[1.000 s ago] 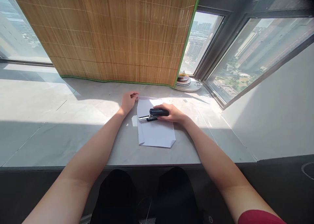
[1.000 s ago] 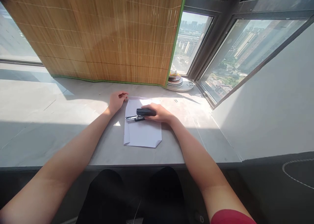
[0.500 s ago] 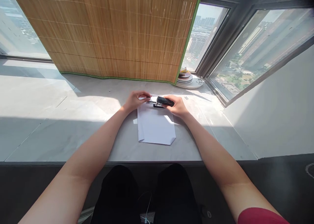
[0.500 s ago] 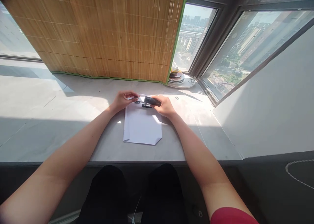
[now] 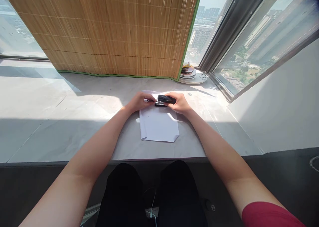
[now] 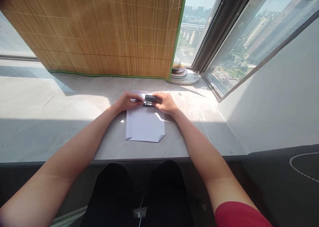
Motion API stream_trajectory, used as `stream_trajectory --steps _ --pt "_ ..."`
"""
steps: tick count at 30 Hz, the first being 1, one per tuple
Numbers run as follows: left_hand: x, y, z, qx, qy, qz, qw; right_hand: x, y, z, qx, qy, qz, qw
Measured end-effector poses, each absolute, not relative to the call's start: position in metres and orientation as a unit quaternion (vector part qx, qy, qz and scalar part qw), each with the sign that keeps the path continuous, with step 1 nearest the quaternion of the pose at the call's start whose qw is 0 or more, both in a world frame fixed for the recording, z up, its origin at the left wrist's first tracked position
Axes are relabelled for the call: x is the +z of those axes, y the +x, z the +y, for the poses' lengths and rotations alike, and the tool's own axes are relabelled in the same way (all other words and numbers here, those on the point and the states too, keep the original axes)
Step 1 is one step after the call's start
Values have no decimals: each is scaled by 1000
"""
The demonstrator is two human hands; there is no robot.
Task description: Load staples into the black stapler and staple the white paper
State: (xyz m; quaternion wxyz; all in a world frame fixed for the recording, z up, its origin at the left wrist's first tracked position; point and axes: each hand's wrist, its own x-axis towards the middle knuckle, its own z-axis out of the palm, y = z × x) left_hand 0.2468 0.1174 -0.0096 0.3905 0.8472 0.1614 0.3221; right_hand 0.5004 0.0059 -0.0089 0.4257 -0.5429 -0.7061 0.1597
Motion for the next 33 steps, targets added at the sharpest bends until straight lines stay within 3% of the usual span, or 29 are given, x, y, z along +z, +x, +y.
stream_trajectory --steps 10,18,24,27,30,33 --pt "-8 242 116 325 839 161 405 -2 529 0 224 -526 -660 487" --pt "-11 255 113 297 863 123 389 8 488 -9 200 -453 -766 410" --pt "-16 255 122 312 885 236 252 7 506 -2 167 -514 -683 492" --pt "-20 253 124 229 890 353 175 1 532 5 104 -576 -609 536" --pt "-21 250 125 158 895 399 124 -8 555 11 25 -642 -554 530" --pt "-17 246 125 164 889 416 103 -15 566 14 0 -680 -538 498"
